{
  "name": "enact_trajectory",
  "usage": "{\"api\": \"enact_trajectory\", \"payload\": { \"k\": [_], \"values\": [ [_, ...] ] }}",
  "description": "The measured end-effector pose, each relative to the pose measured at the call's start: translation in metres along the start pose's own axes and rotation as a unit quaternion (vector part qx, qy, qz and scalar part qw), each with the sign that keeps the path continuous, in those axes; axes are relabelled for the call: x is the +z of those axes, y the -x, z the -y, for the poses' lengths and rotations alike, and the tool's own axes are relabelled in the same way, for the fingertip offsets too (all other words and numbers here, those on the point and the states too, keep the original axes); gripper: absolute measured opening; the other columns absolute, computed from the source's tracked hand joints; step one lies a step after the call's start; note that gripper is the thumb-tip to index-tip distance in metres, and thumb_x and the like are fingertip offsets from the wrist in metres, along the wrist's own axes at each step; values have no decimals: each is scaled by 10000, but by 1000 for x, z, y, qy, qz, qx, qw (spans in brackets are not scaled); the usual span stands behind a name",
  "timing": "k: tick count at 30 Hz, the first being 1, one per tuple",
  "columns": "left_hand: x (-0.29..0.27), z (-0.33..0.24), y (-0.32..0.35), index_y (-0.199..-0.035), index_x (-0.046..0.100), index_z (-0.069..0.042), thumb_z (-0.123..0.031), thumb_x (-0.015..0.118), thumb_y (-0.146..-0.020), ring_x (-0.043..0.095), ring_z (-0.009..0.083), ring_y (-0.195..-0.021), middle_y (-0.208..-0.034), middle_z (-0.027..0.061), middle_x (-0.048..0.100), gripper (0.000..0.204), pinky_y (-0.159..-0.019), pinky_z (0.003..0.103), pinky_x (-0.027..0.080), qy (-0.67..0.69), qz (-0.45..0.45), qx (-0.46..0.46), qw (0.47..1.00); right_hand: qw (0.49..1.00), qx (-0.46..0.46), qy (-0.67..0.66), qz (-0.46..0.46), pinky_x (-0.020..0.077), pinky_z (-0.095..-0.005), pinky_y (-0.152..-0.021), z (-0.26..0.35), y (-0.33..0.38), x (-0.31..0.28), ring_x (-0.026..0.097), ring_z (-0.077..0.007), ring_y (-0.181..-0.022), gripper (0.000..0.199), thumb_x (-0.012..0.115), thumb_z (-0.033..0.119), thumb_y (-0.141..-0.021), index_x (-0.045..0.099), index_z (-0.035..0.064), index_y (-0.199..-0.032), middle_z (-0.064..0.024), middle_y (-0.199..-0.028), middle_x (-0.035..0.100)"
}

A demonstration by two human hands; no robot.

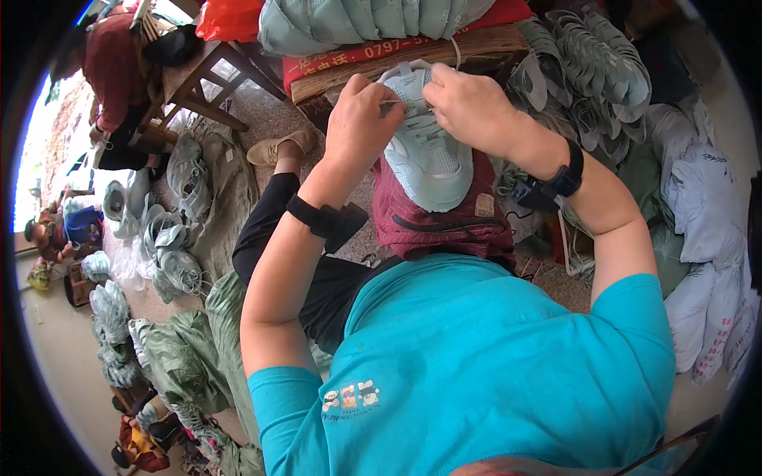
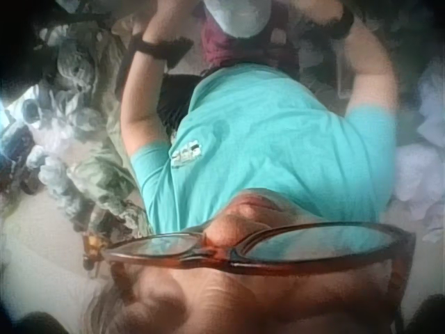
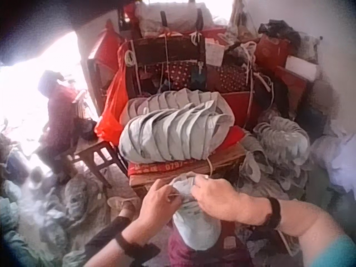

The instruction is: The person sits on the floor and laces a light-colored sneaker by hand, threading the laces through the eyelets and tying a knot. After finishing one shoe, they place it on a stack of similar shoes and then reach into a green sack to retrieve another item.

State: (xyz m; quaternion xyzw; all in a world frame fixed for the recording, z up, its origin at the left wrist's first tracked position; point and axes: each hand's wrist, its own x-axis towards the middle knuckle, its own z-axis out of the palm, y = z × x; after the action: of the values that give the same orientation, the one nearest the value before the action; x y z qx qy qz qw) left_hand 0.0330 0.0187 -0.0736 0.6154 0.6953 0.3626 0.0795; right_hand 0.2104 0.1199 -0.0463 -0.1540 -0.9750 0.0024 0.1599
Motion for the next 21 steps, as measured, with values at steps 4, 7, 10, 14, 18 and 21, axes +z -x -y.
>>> {"api": "enact_trajectory", "payload": {
  "k": [4,7,10,14,18,21],
  "values": [
    [2,0,3,-877,671,-31,-181,720,-771,603,295,-842,-891,121,565,191,-745,378,493,20,-20,-4,1000,996,-9,-87,-23,519,-403,-658,-4,-5,-5,613,-299,-781,133,643,85,-733,556,42,-824,-106,-884,524],
    [2,-1,5,-877,670,-29,-171,726,-774,601,283,-837,-877,116,565,184,-741,364,487,30,-24,-7,999,978,60,-195,40,500,-417,-691,-3,-3,-15,605,-305,-807,143,646,149,-723,585,43,-798,-118,-898,538],
    [0,-2,7,-866,663,-43,-170,726,-760,602,298,-825,-883,113,553,178,-723,383,494,24,-34,18,999,954,75,-266,120,479,-406,-710,-12,-2,-21,593,-297,-817,173,650,182,-729,604,30,-796,-120,-918,532],
    [0,-1,7,-858,654,-48,-162,725,-756,601,300,-797,-875,110,539,169,-698,391,495,13,-51,40,998,928,29,-286,237,439,-336,-705,-27,-3,-35,533,-235,-819,167,649,161,-768,596,2,-776,-95,-870,487],
    [-1,2,15,-902,641,-50,-158,720,-770,594,288,-773,-859,107,530,188,-680,382,493,29,-56,31,998,918,47,-343,192,409,-302,-682,-33,3,-59,493,-185,-830,201,665,168,-806,581,-11,-765,-64,-852,452],
    [0,9,25,-967,627,-46,-165,699,-818,572,215,-738,-814,76,524,204,-655,328,478,96,-61,-15,993,992,96,-70,42,394,-349,-614,-40,11,-87,516,-164,-707,193,635,197,-862,616,8,-825,-19,-771,501]
  ]
}}
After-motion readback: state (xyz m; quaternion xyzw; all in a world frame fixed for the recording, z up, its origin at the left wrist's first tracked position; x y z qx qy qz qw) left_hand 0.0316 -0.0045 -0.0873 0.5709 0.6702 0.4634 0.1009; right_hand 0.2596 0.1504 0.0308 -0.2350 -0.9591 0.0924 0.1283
